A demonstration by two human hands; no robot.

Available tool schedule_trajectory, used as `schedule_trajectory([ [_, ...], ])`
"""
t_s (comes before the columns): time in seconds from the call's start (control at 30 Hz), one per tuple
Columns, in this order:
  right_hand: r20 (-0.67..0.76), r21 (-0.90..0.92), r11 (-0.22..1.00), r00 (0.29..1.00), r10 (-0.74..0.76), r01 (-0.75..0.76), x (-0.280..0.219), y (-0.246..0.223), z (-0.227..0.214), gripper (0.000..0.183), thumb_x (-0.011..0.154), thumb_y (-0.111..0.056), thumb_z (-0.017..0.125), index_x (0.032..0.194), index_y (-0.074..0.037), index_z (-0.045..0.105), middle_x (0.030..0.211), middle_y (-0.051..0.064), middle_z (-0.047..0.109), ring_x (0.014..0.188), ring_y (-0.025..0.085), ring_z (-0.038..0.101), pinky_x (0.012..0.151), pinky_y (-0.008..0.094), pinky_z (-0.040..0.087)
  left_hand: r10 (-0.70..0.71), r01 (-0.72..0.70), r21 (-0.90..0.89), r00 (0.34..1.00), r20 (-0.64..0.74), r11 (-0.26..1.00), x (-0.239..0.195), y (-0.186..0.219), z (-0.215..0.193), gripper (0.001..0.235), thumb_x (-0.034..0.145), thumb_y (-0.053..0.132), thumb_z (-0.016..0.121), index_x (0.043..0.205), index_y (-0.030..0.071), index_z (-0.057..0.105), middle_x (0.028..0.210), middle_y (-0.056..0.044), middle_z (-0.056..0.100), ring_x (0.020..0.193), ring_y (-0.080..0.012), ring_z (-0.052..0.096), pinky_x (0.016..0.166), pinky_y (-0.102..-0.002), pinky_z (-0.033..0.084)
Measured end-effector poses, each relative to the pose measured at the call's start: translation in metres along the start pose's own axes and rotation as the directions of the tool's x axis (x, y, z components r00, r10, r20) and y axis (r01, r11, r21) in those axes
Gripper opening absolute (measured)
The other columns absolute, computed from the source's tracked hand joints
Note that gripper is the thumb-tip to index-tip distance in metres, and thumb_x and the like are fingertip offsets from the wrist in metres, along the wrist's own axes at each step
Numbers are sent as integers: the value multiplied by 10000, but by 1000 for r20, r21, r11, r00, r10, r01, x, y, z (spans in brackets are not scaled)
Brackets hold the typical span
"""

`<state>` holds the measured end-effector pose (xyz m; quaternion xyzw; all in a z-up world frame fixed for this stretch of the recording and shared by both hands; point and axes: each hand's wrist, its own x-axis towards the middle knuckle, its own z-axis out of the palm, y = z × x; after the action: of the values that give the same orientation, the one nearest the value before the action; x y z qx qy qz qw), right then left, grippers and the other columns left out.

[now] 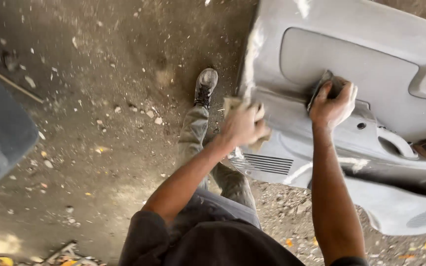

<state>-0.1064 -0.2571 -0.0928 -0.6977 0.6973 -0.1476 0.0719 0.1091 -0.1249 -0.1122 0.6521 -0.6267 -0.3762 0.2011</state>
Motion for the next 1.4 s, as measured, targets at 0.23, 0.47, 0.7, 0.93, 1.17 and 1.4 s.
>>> schedule_trajectory([
  [0.23, 28, 62, 997, 999, 37, -38, 11, -15, -7, 148, 1027, -148, 714, 1090, -33, 646, 1060, 167, 634, 880, 372, 688, 738, 471, 566, -95, 106, 90, 989, -114, 990, 230, -37, -85, 423, 915, 320, 721, 1221, 33, 663, 1188, -170, 626, 829, -240, 662, 734, -406, 591],
  [0.47, 26, 83, 995, 998, 58, -60, 15, -10, -8, 125, 1044, -165, 698, 1106, -61, 665, 1057, 119, 663, 845, 282, 721, 698, 379, 605, 271, -201, 370, 951, -147, 907, 214, 7, -23, 292, 805, -5, 751, 1071, 116, 768, 1409, -157, 598, 1435, -397, 458, 1245, -602, 320],
  [0.7, 8, 134, 988, 997, 77, -77, 17, -1, -10, 107, 1036, -154, 701, 1116, -88, 672, 1076, 100, 674, 868, 276, 729, 707, 371, 615, 629, -657, 458, 740, 240, 599, 128, 24, -88, 481, 694, -57, 692, 1072, 219, 802, 1334, -45, 690, 1353, -276, 571, 1123, -479, 471],
  [0.93, -35, 219, 968, 991, 131, -120, 19, -1, -25, 147, 992, -141, 720, 1128, -98, 684, 1077, 119, 658, 840, 315, 702, 669, 409, 582, -251, 221, 481, 968, -1, 849, 96, -116, -251, 230, 751, 144, 730, 972, 92, 774, 978, -128, 748, 974, -289, 741, 885, -434, 572],
  [1.17, -27, 219, 960, 983, 182, -172, 19, -6, -28, 188, 987, -153, 717, 1167, -113, 680, 1094, 104, 668, 864, 327, 702, 690, 422, 579, 185, -157, -105, 916, 356, 982, 220, -6, -237, 614, 787, 215, 875, 1328, 28, 651, 1406, -182, 570, 1333, -378, 523, 1145, -507, 403],
  [1.4, 53, 106, 960, 966, 255, -259, 32, -10, -17, 192, 957, -169, 722, 1140, -114, 701, 1070, 106, 690, 845, 321, 713, 661, 424, 576, 336, -369, 172, 921, 195, 913, 334, 50, 34, 715, 945, 325, 790, 1559, 317, 424, 1360, -62, 647, 1035, -214, 629, 867, -397, 553],
])
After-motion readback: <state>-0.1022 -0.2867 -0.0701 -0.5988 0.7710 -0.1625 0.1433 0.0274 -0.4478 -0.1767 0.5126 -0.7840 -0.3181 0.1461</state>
